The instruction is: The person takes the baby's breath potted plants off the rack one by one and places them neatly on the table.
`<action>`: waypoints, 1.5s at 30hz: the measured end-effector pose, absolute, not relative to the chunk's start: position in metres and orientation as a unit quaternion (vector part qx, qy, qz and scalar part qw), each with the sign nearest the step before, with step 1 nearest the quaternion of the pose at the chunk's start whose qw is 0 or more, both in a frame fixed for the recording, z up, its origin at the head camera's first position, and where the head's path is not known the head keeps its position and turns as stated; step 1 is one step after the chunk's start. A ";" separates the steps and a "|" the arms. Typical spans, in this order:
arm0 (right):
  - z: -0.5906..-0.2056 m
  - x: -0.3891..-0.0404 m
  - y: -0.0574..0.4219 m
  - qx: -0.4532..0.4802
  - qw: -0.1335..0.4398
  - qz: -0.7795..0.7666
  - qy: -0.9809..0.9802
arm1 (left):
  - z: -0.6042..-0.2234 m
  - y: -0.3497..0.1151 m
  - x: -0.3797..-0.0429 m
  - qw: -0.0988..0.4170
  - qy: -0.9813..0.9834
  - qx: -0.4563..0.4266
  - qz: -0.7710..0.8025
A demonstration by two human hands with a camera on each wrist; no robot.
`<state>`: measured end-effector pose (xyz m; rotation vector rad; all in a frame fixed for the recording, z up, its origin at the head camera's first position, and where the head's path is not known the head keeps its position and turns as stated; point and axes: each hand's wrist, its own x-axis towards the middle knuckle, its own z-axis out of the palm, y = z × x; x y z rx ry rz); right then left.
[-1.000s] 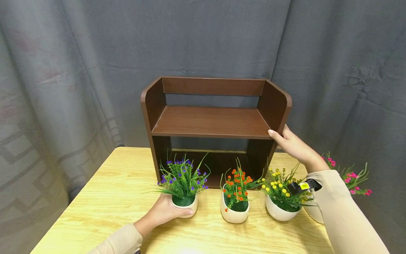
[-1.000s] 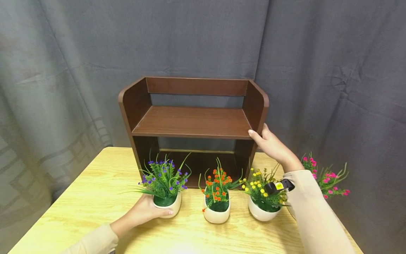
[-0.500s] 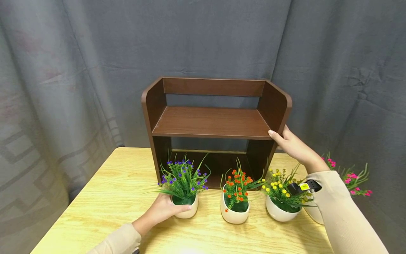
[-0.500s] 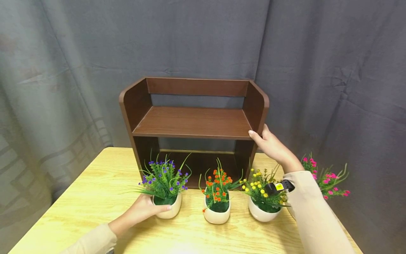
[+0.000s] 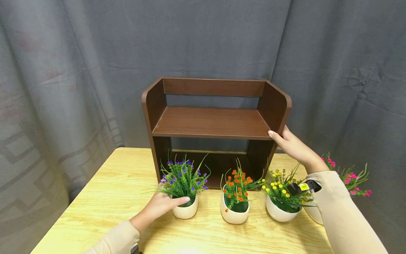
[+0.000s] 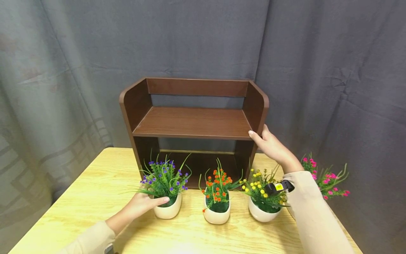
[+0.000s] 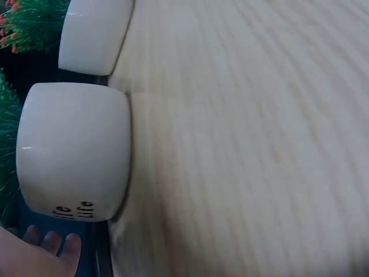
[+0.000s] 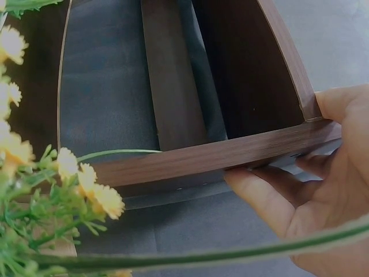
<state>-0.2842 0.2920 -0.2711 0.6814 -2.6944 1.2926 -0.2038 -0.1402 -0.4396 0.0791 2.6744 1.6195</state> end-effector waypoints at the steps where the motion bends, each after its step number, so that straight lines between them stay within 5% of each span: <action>1: -0.271 -0.284 0.292 0.222 0.038 0.422 -0.878 | -0.439 -0.141 -0.206 -0.001 0.841 0.035 0.539; 11: -0.269 -0.281 0.292 0.218 0.032 0.422 -0.879 | -0.416 -0.149 -0.216 -0.019 0.813 0.064 0.578; 27: -0.268 -0.281 0.292 0.213 0.025 0.419 -0.882 | -0.384 -0.149 -0.231 -0.149 0.792 0.171 0.567; 45: -0.266 -0.279 0.291 0.211 0.033 0.417 -0.884 | -0.352 -0.157 -0.233 -0.215 0.785 0.203 0.544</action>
